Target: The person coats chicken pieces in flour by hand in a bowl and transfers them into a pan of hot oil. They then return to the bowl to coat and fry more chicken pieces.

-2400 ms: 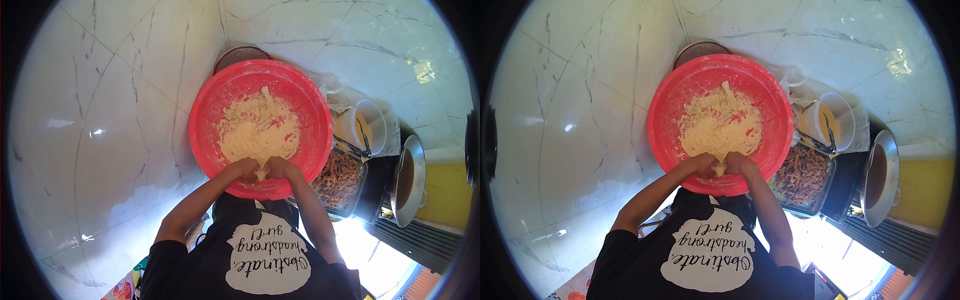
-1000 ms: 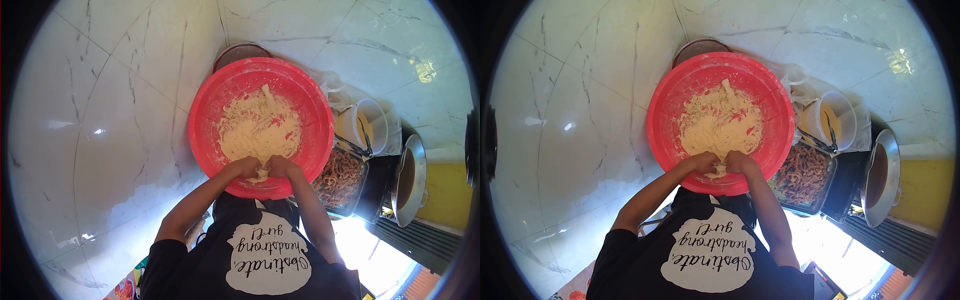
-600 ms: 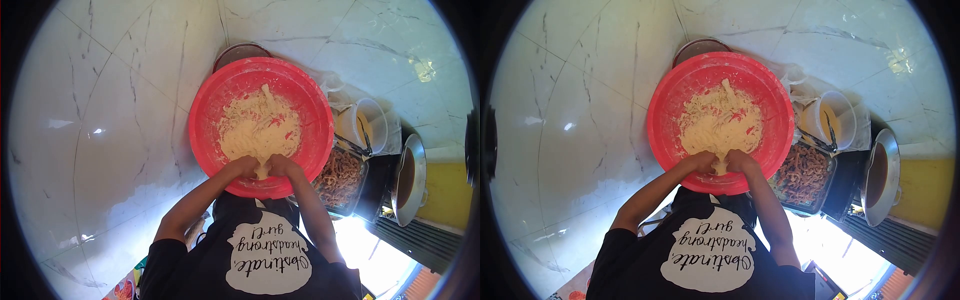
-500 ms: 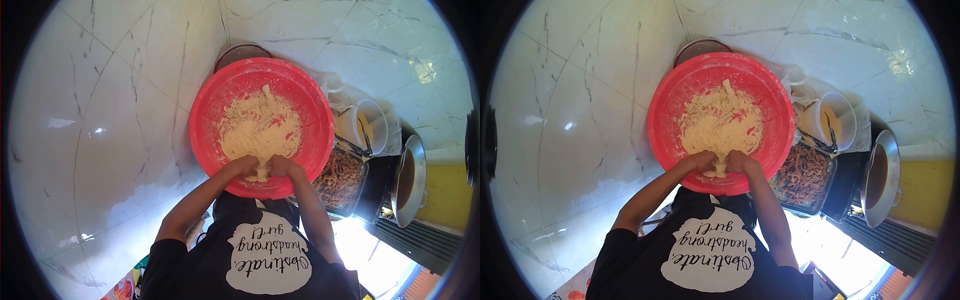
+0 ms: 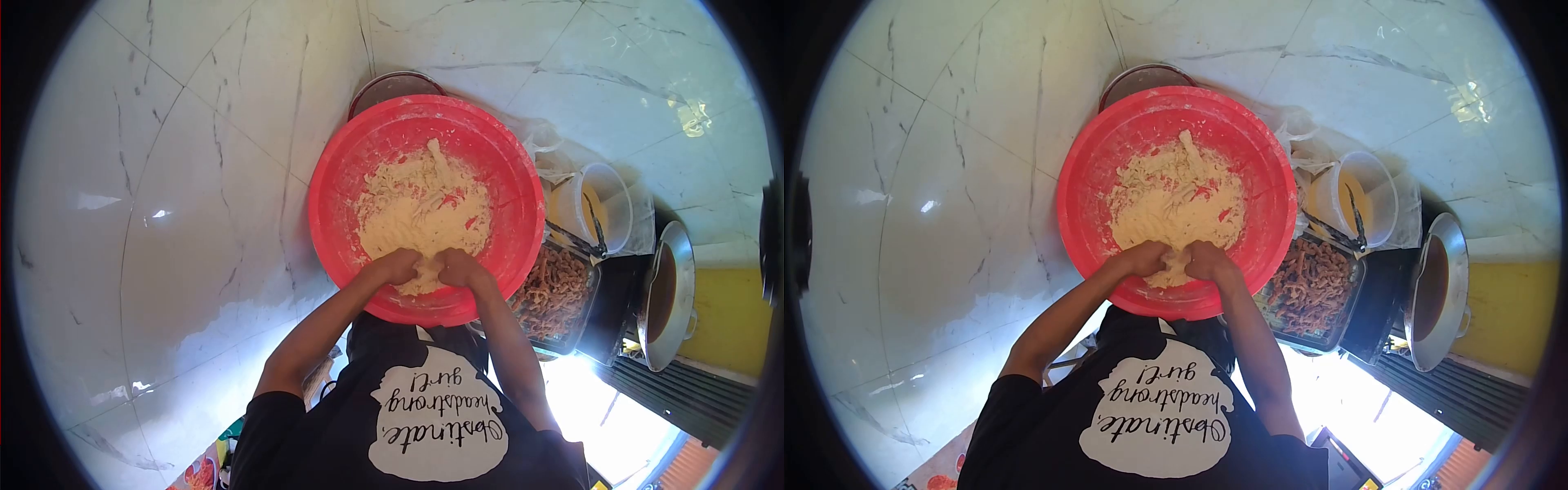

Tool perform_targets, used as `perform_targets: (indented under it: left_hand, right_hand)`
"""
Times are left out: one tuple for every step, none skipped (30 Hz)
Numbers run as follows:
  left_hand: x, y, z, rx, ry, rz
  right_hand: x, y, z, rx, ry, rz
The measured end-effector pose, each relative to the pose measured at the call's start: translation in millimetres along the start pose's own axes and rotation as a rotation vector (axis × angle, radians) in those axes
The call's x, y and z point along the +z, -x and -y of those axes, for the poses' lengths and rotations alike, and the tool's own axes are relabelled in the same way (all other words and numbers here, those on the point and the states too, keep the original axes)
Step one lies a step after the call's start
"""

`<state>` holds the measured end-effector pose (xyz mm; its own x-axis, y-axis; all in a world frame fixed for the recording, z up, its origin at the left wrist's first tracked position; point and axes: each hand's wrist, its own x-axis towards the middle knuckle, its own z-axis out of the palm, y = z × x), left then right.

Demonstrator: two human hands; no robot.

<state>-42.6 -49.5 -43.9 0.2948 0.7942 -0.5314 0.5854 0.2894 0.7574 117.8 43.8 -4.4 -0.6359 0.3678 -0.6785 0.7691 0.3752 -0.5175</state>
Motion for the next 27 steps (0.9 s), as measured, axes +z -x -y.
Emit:
perform_targets:
  left_hand:
    - [0,-1,-1,0.006,-0.133,-0.129]
    - [1,-1,-1,0.012,-0.266,-0.259]
    - [-2,2,-6,0.01,-0.264,-0.259]
    - [-6,6,-12,0.015,-0.198,-0.121]
    - [-9,8,-17,0.021,-0.133,0.014]
    - [-6,8,-17,0.02,-0.134,0.012]
    - [-1,9,-18,0.022,-0.18,0.037]
    - [3,10,-18,0.025,-0.227,0.063]
    - [2,7,-16,0.026,-0.228,0.063]
    - [0,5,-12,0.007,-0.148,0.078]
    - [-2,3,-9,-0.011,-0.07,0.094]
    - [-3,3,-9,-0.01,-0.072,0.097]
    - [-4,3,-10,-0.016,-0.158,-0.053]
    - [-3,4,-9,-0.023,-0.243,-0.205]
    - [-3,5,-9,-0.026,-0.242,-0.204]
    - [-3,7,-9,0.007,-0.255,-0.204]
    - [-2,7,-9,0.042,-0.268,-0.203]
    - [-2,7,-10,0.043,-0.269,-0.204]
    - [-1,8,-11,0.039,-0.287,-0.091]
    - [0,9,-11,0.033,-0.303,0.024]
    - [3,8,-9,0.033,-0.303,0.023]
    - [6,6,-6,0.01,-0.258,0.043]
    - [9,4,-3,-0.013,-0.213,0.065]
    - [8,4,-4,-0.013,-0.213,0.065]
    - [6,3,-4,-0.061,-0.167,-0.058]
    - [5,1,-5,-0.107,-0.121,-0.179]
    - [3,2,-8,-0.106,-0.121,-0.176]
  right_hand:
    - [0,-1,0,-0.036,0.038,-0.111]
    - [0,-2,0,-0.037,0.038,-0.108]
    - [-5,-1,4,-0.028,0.069,-0.078]
    - [-6,1,5,-0.018,0.1,-0.047]
    - [-2,0,2,-0.019,0.102,-0.046]
    - [3,2,1,-0.024,0.079,-0.021]
    - [7,2,-2,-0.027,0.054,0.004]
    - [7,0,-4,-0.027,0.054,0.003]
    - [1,1,3,0.003,0.015,0.099]
    - [-2,2,7,0.032,-0.026,0.196]
    - [1,0,3,0.033,-0.028,0.194]
    - [3,0,0,-0.006,-0.04,0.065]
    - [5,-1,-3,-0.043,-0.052,-0.063]
    - [6,-3,-6,-0.043,-0.055,-0.062]
    - [2,-3,-3,-0.044,0.062,-0.104]
    - [-1,-3,1,-0.047,0.18,-0.147]
    - [-1,-2,2,-0.049,0.18,-0.146]
    - [-1,0,2,-0.003,0.151,-0.043]
    - [0,1,2,0.043,0.121,0.06]
    - [3,1,1,0.042,0.121,0.06]
    - [5,-1,-2,0.026,0.087,0.121]
    - [6,-2,-4,0.012,0.053,0.182]
    - [7,-3,-8,0.011,0.053,0.181]
    - [6,-2,-10,0.0,0.013,0.139]
    - [5,-2,-11,-0.01,-0.028,0.096]
    - [5,-3,-12,-0.008,-0.029,0.094]
    - [6,-3,-10,-0.069,0.091,-0.092]
